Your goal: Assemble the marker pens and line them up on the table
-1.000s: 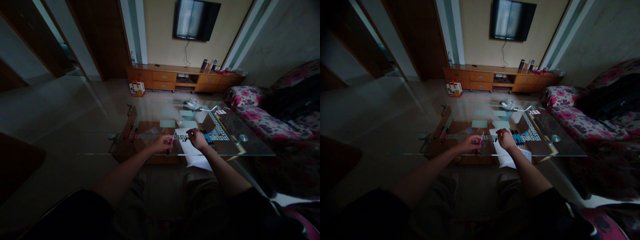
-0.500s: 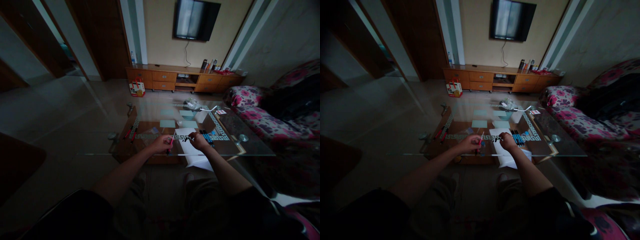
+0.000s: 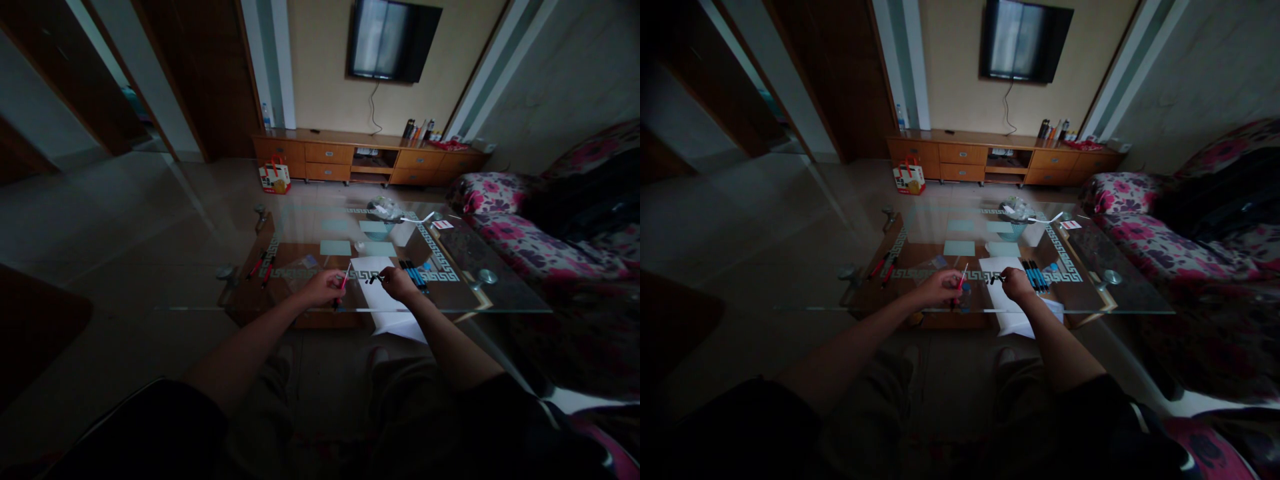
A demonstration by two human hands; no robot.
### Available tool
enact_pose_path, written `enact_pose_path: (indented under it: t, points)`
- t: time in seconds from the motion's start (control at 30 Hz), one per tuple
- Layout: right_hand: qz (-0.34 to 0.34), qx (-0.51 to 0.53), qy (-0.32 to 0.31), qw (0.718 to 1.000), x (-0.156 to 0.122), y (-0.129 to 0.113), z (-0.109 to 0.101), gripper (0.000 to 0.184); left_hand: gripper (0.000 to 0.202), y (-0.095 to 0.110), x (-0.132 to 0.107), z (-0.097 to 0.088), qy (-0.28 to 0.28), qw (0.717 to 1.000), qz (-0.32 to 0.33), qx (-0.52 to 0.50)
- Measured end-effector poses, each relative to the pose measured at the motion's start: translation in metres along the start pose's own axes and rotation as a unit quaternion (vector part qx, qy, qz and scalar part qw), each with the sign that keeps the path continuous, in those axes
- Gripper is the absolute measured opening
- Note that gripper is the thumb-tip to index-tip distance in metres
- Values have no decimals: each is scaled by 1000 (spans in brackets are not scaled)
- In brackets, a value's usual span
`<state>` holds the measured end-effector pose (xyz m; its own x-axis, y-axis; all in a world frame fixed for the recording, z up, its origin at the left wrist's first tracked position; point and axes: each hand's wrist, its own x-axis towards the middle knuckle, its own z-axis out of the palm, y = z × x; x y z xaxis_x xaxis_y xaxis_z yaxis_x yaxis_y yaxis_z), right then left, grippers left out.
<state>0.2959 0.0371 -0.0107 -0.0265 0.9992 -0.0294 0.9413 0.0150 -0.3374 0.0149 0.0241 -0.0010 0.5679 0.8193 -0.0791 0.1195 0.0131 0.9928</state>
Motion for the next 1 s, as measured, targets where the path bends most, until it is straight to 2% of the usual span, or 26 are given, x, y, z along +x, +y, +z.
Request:
enact_pose_path:
  t: [0.17,0.3,0.5,0.67,0.77,0.87,0.93,1.0]
  points:
    - [11,-1,7,1000,1,0,1,35,35,1,0,0,0,1000,4,2]
    - [1,9,53,999,2,-1,-2,39,34,1,1,0,2,1000,1,0]
    - [-83,39,167,982,2,-7,-11,38,34,-1,1,0,-5,1000,4,-3]
    - [-131,114,219,960,-3,-18,-17,42,34,0,0,0,3,1000,5,-2]
    - [-133,167,211,954,-8,-27,-22,38,35,2,-1,0,1,1000,2,2]
    - [-113,255,169,945,-12,-37,-25,35,35,4,-1,0,1,1000,1,4]
    - [-88,344,145,924,-13,-45,-24,35,35,4,-1,0,3,1000,3,2]
    - [-61,446,123,884,-13,-53,-22,38,35,3,0,0,1,1000,3,1]
